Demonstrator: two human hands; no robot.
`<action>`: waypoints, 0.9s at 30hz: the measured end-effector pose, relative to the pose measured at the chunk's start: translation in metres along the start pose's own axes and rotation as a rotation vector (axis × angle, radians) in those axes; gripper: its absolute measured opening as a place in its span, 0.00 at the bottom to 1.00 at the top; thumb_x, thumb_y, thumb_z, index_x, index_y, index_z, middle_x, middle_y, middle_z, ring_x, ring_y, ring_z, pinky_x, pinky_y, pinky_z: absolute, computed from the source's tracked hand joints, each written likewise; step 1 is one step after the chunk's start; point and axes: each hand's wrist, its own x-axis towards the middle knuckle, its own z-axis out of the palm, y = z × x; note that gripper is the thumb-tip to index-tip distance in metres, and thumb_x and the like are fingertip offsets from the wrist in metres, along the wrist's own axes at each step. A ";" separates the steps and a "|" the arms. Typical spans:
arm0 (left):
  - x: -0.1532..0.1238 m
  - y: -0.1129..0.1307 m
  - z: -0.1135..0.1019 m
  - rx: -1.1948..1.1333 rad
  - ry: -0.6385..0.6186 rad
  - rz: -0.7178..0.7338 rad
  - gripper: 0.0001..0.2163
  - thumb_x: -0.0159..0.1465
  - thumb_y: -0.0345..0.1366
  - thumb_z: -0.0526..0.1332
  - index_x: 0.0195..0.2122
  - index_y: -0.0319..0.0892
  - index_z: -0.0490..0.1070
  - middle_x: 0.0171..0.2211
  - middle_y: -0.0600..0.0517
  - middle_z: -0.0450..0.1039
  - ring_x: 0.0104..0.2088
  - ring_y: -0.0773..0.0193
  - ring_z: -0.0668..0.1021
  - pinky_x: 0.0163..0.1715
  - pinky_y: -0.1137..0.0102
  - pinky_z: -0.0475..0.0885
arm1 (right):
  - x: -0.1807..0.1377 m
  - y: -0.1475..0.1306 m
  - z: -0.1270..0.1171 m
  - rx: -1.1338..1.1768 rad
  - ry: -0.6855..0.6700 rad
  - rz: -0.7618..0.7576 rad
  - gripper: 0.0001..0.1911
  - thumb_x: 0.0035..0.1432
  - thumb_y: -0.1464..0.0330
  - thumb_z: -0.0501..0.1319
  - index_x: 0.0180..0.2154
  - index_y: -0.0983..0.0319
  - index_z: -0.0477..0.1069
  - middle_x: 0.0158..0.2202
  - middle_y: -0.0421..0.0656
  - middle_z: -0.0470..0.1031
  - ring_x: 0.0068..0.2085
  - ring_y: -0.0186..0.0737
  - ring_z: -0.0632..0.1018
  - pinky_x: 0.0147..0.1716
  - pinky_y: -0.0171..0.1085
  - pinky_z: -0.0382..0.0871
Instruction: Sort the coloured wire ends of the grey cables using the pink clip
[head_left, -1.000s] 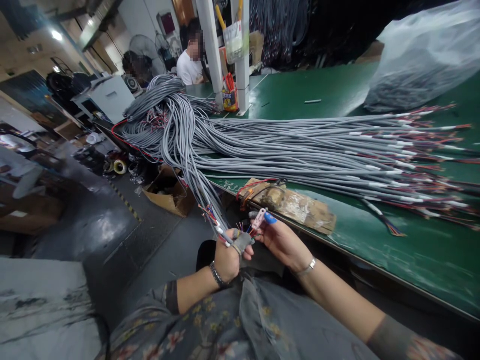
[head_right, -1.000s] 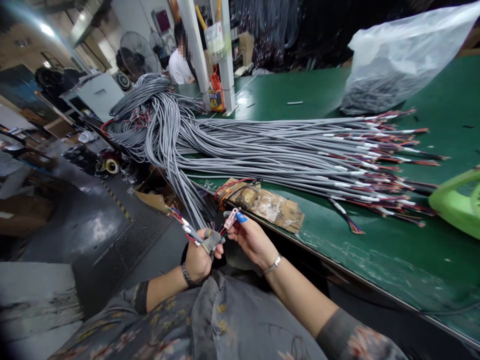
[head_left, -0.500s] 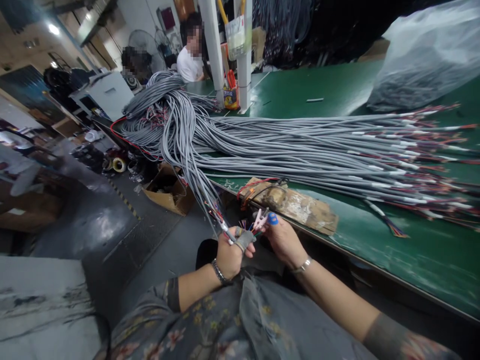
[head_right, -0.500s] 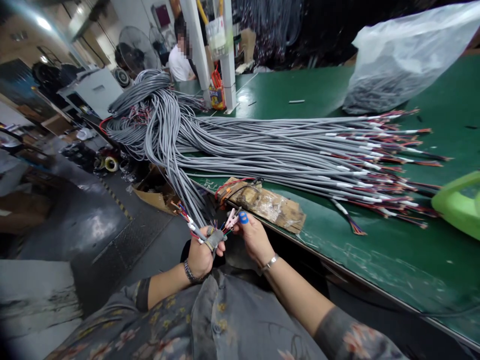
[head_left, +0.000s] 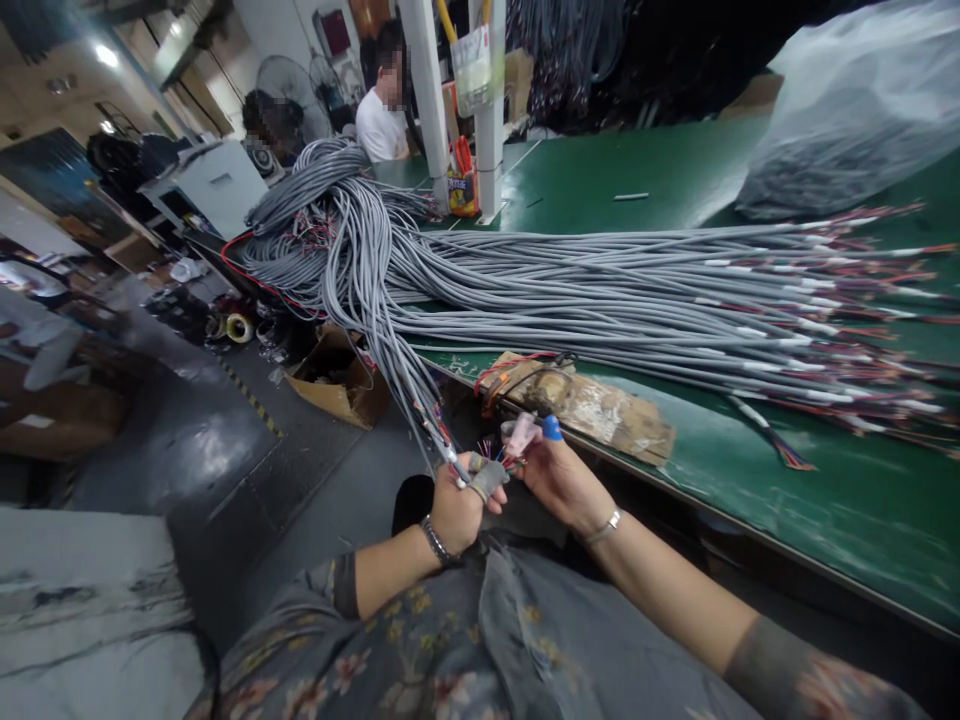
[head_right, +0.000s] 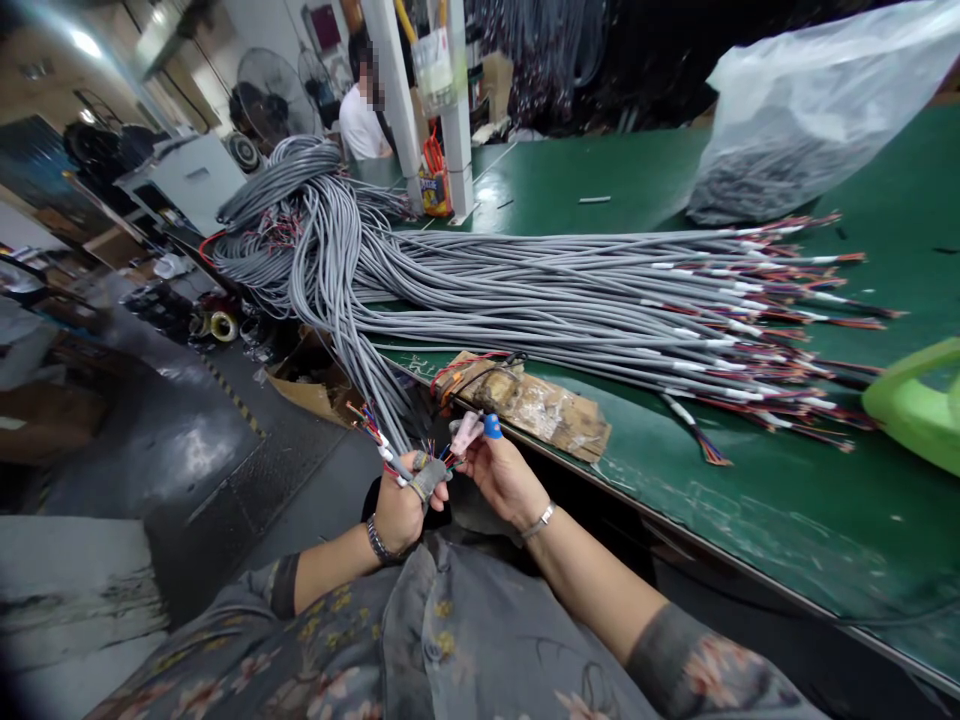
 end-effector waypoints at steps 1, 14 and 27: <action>-0.001 -0.001 -0.001 0.003 -0.001 0.003 0.17 0.53 0.49 0.65 0.21 0.39 0.70 0.15 0.54 0.70 0.14 0.73 0.68 0.14 0.77 0.62 | -0.002 -0.002 -0.001 -0.010 -0.034 0.037 0.27 0.39 0.42 0.66 0.28 0.59 0.76 0.26 0.41 0.75 0.28 0.36 0.72 0.28 0.35 0.68; -0.006 0.009 -0.005 0.191 -0.220 -0.089 0.20 0.47 0.52 0.67 0.19 0.40 0.67 0.14 0.54 0.68 0.15 0.71 0.69 0.17 0.75 0.65 | -0.022 -0.020 -0.004 -0.555 -0.154 0.115 0.23 0.37 0.51 0.71 0.22 0.63 0.71 0.21 0.37 0.70 0.24 0.31 0.67 0.27 0.33 0.62; 0.000 0.003 -0.009 0.131 -0.181 -0.131 0.19 0.49 0.52 0.66 0.19 0.39 0.68 0.15 0.52 0.70 0.14 0.69 0.70 0.16 0.75 0.65 | -0.035 -0.012 -0.007 -0.603 -0.091 -0.032 0.25 0.39 0.48 0.69 0.29 0.62 0.71 0.25 0.39 0.71 0.26 0.34 0.69 0.28 0.35 0.63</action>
